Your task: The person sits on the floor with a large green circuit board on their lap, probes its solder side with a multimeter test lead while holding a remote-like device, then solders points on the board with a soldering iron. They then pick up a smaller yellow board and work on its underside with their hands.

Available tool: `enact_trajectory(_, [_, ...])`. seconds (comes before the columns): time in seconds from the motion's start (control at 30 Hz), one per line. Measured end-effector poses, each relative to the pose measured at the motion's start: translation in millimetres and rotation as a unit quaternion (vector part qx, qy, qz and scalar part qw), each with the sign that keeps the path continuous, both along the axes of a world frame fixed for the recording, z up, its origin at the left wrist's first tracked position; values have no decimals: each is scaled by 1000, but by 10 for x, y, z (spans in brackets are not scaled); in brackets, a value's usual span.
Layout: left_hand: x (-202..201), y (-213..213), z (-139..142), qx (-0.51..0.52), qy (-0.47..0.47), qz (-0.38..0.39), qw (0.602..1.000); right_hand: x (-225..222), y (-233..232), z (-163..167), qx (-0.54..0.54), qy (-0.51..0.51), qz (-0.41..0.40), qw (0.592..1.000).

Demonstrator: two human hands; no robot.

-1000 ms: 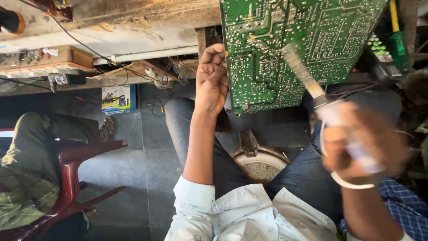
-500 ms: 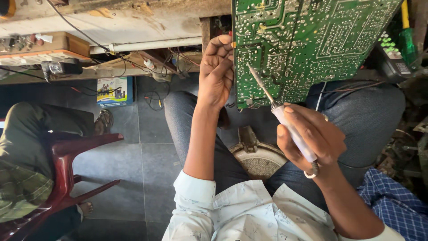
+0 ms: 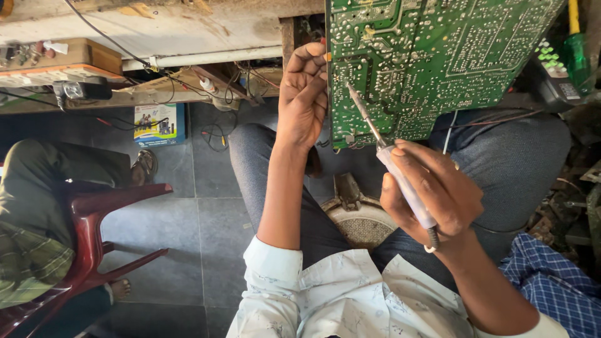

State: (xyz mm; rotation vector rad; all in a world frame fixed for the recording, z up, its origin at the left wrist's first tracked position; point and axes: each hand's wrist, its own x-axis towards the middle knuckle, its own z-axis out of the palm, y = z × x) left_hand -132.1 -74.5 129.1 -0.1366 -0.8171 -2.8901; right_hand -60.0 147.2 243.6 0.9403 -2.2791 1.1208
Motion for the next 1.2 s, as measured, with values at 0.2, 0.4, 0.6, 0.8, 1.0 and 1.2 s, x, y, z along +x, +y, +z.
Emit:
enact_trajectory(0.2, [0,-8,-3,-2,1,3,1000,13,-22,20,-1,-8,-5,1000])
enact_trajectory(0.4, [11,11,0,-6,5,1,1000,30,10,28,-8,-18,5,1000])
enact_trajectory(0.6, [10,26,10,-5,3,6,1000,12,8,6,-9,-9,5,1000])
enact_trajectory(0.8, [8,28,34,-16,7,7,1000,21,12,14,-4,-18,0,1000])
enact_trajectory(1.0, [11,20,27,-12,3,4,1000,23,15,-2,-9,-17,-3,1000])
enact_trajectory(1.2, [6,25,6,-2,2,4,1000,26,19,1,-8,-19,2,1000])
